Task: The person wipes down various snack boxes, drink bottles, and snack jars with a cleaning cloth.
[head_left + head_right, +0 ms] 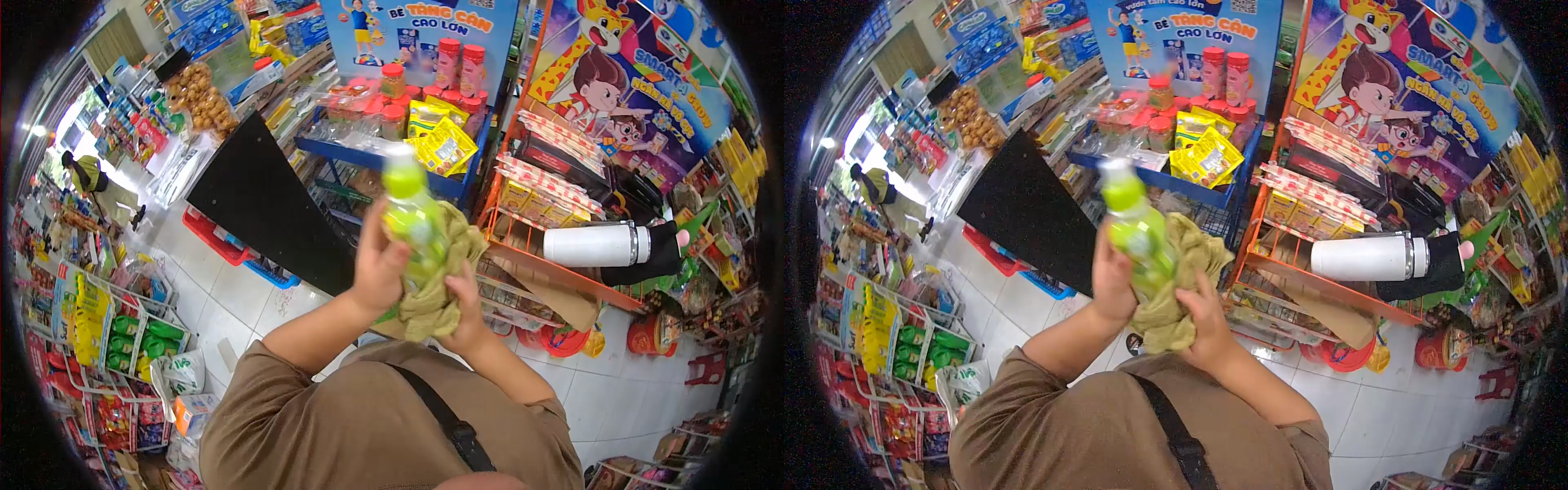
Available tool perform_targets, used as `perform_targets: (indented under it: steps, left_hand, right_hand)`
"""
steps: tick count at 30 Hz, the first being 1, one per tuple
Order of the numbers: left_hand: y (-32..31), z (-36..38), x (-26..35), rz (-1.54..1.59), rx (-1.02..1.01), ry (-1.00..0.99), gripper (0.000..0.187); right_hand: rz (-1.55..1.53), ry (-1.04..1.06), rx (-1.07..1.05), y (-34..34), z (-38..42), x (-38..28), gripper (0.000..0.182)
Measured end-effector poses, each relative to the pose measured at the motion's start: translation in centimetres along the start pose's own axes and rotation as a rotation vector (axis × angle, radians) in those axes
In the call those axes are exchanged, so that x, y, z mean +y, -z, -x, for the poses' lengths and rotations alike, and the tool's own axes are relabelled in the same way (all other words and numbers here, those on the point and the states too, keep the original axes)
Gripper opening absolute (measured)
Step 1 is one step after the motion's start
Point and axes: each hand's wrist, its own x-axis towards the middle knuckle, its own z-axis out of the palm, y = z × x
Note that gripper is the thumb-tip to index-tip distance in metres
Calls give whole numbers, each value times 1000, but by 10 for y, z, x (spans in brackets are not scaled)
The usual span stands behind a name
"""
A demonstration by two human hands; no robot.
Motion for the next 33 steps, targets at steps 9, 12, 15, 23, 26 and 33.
perform_targets:
  steps: [9,12,15,23,26,33]
  left_hand:
    - [-6,5,-11,-670,-412,-240,62]
    - [-7,-6,4,-1013,-474,-488,58]
    - [4,-3,-7,-988,-501,-651,60]
    - [3,2,-3,-843,-497,-908,66]
    - [9,4,2,-830,-485,-887,66]
    - [53,19,20,-888,-342,-857,72]
  right_hand:
    - [-557,-385,416,-4,-12,3,73]
    - [-719,-597,415,-1,1,2,59]
    - [-535,-474,330,8,-1,-2,37]
    - [-1295,-1030,201,-7,13,23,33]
    - [-1323,-1113,135,-18,7,27,30]
    - [-1228,-1119,102,-60,-4,31,24]
